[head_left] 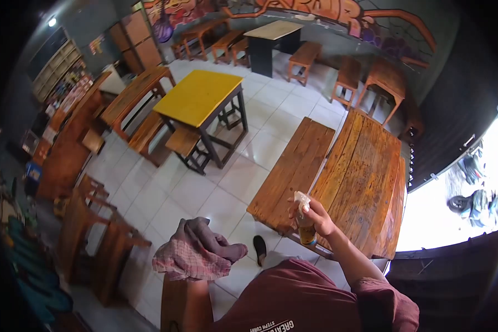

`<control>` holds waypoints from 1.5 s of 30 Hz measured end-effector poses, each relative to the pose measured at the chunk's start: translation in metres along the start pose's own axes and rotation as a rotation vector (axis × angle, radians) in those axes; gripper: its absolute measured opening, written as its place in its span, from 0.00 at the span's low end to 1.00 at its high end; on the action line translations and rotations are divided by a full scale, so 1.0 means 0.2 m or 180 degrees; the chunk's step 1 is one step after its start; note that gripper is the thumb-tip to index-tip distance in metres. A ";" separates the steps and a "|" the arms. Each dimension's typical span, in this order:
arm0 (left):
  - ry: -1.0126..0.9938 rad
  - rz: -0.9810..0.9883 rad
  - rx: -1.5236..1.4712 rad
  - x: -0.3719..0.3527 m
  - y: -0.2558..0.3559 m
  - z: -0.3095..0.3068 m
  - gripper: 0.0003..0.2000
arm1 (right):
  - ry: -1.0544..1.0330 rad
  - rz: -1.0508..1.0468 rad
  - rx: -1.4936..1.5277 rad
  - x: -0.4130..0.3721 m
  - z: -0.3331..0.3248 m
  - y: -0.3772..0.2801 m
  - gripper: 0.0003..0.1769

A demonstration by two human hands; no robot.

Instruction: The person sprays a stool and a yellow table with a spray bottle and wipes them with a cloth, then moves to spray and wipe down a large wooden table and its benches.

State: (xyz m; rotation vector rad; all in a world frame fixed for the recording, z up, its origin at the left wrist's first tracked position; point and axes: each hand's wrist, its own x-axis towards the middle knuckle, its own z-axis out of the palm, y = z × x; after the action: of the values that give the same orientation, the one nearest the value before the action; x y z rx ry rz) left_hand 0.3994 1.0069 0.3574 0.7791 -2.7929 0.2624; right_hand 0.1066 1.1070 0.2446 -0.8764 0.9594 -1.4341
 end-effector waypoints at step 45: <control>0.1871 0.0257 0.4426 1.95 -1.77 1.31 0.10 | 0.2977 -0.1829 -0.0314 1.92 0.00 -0.15 0.24</control>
State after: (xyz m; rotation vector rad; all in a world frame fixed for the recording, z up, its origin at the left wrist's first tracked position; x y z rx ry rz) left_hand 0.2159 0.4592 0.2501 0.5894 -1.7535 2.1105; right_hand 0.0650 0.7259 0.2693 -0.5402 1.5409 -2.4030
